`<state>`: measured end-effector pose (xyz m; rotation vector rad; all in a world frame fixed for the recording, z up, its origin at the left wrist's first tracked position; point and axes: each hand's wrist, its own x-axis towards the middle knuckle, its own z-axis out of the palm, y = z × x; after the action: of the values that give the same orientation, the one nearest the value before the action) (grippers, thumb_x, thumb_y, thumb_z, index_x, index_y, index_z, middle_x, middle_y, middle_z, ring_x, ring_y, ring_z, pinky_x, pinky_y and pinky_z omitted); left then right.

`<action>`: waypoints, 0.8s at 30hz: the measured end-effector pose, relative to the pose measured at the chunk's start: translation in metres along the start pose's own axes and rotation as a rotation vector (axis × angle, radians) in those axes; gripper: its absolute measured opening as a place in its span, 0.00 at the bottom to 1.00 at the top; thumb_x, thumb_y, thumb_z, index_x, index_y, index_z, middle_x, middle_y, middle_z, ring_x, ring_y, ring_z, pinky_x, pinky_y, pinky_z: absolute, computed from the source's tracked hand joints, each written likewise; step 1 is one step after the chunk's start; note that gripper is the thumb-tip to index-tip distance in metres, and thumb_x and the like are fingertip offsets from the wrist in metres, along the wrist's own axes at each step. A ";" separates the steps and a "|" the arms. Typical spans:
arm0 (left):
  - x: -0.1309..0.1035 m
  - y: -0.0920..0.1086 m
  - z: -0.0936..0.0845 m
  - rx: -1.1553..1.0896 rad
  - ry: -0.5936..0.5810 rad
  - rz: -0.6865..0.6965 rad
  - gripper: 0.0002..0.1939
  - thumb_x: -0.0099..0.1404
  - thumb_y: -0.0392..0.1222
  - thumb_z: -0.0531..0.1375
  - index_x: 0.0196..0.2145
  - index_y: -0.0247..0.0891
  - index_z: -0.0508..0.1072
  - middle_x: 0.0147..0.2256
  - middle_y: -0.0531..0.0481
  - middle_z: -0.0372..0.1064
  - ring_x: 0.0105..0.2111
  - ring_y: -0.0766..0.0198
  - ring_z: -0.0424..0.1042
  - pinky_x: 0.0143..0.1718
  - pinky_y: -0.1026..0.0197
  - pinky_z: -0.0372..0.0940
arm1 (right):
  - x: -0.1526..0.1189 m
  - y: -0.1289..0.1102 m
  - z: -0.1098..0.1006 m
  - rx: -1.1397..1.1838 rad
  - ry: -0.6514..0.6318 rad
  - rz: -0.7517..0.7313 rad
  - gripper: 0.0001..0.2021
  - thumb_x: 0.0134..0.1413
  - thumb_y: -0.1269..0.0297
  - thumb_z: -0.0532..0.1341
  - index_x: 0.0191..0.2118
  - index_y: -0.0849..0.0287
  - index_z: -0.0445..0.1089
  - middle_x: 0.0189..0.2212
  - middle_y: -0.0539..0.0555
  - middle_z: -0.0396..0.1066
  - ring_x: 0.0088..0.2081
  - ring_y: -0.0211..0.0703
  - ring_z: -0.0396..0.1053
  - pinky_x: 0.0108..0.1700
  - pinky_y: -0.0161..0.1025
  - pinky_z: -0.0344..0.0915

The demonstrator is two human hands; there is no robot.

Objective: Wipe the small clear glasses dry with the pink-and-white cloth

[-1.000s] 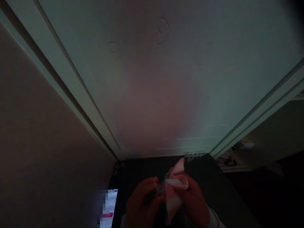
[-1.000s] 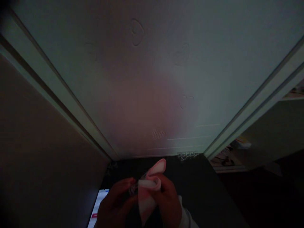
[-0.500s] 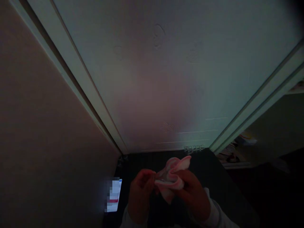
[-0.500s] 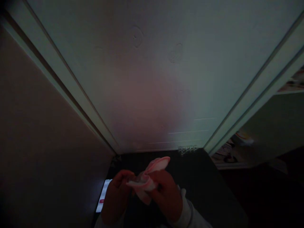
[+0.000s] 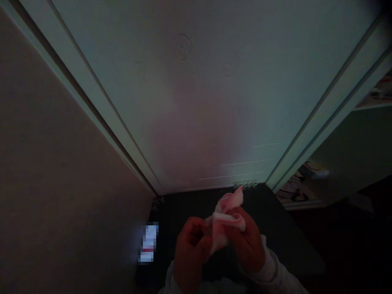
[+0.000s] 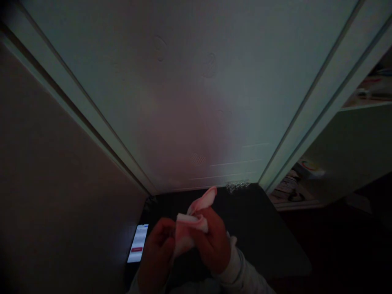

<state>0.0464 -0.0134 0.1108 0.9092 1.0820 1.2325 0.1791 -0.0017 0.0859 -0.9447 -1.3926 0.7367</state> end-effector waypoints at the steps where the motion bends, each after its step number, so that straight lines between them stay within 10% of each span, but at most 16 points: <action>1: -0.001 0.000 -0.001 0.009 0.030 0.045 0.13 0.42 0.45 0.68 0.22 0.36 0.70 0.19 0.57 0.66 0.18 0.71 0.61 0.18 0.70 0.58 | 0.001 -0.002 0.001 0.021 -0.002 -0.006 0.07 0.54 0.66 0.56 0.27 0.57 0.66 0.24 0.50 0.65 0.26 0.41 0.64 0.28 0.36 0.62; 12: -0.016 -0.014 -0.027 0.429 0.417 0.527 0.12 0.55 0.37 0.64 0.39 0.40 0.75 0.41 0.46 0.76 0.43 0.57 0.74 0.44 0.59 0.69 | 0.007 -0.014 0.012 0.334 -0.190 0.102 0.06 0.48 0.67 0.64 0.36 0.54 0.74 0.32 0.52 0.76 0.33 0.44 0.72 0.36 0.36 0.68; 19: -0.014 -0.021 -0.035 0.683 0.349 1.030 0.17 0.58 0.26 0.61 0.42 0.44 0.72 0.46 0.49 0.73 0.44 0.60 0.74 0.40 0.60 0.73 | 0.007 -0.021 0.013 0.394 -0.134 0.225 0.02 0.42 0.68 0.65 0.27 0.57 0.74 0.24 0.49 0.74 0.26 0.42 0.69 0.30 0.34 0.67; 24: -0.011 -0.022 -0.038 0.778 0.283 1.109 0.19 0.59 0.25 0.59 0.45 0.45 0.71 0.47 0.48 0.71 0.45 0.60 0.73 0.39 0.59 0.74 | 0.007 -0.020 0.009 0.303 -0.126 0.181 0.04 0.45 0.69 0.62 0.24 0.57 0.74 0.26 0.51 0.74 0.29 0.43 0.69 0.35 0.37 0.66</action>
<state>0.0157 -0.0286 0.0816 2.1651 1.3508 1.8880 0.1689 -0.0038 0.1062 -0.8016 -1.2682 1.1257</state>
